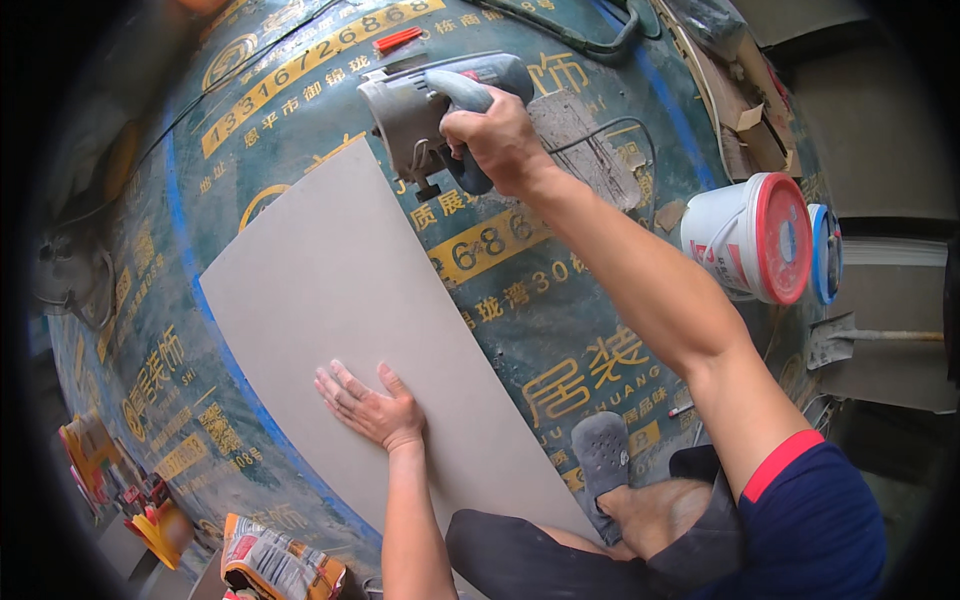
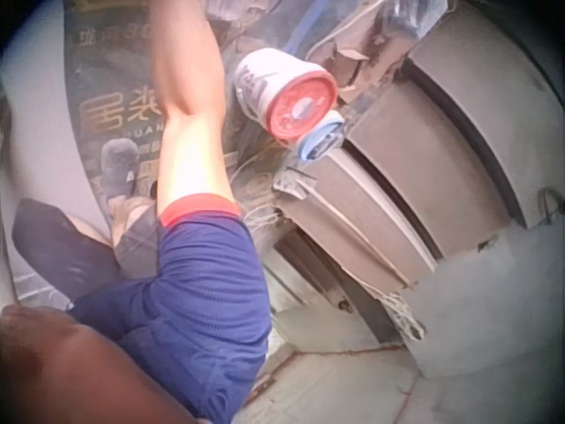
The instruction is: The person cuts a large tile using a circular saw while holding it steady by hand on a floor, then uses an angle grinder to shape a hole in the center of the tile, and finally applies mortar to the back of the tile with a trowel.
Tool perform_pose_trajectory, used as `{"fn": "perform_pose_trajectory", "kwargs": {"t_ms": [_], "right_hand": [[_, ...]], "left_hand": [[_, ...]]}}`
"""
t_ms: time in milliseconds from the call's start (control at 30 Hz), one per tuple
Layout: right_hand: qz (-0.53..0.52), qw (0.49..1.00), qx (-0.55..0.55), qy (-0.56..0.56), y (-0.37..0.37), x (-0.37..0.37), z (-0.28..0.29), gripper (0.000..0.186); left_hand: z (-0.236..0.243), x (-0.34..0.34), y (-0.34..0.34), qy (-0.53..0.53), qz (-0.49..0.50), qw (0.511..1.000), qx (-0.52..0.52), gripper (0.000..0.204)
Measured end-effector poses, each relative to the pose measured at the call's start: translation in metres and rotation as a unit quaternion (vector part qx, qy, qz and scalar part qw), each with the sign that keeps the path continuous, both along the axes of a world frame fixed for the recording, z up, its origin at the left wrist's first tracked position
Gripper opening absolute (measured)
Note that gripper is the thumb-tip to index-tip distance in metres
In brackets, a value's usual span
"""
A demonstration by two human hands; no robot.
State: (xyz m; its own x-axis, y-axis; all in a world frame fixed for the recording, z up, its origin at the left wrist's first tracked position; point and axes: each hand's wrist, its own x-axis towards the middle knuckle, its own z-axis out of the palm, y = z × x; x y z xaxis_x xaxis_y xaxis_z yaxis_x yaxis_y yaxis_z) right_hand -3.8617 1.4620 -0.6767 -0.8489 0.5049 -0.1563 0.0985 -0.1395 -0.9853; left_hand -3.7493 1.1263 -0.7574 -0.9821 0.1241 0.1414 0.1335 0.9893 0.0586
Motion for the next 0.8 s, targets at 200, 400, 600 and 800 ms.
{"fn": "perform_pose_trajectory", "kwargs": {"t_ms": [200,400,600,800], "right_hand": [[0.008,0.999,0.050,-0.006,-0.001,-0.016,-0.006,0.008],[0.011,1.000,0.013,0.003,-0.006,-0.020,-0.008,0.009],[0.019,1.000,0.005,0.009,-0.005,-0.022,-0.011,0.009],[0.019,1.000,-0.014,0.018,-0.006,-0.023,-0.012,0.007]], "left_hand": [[0.006,0.000,0.005,-0.003,-0.008,1.000,0.001,0.069],[0.007,0.000,0.000,-0.004,-0.018,1.000,-0.004,0.070],[0.004,-0.001,0.000,-0.008,-0.018,1.000,0.006,0.072],[0.007,0.000,0.001,0.001,-0.019,1.000,0.007,0.069]]}}
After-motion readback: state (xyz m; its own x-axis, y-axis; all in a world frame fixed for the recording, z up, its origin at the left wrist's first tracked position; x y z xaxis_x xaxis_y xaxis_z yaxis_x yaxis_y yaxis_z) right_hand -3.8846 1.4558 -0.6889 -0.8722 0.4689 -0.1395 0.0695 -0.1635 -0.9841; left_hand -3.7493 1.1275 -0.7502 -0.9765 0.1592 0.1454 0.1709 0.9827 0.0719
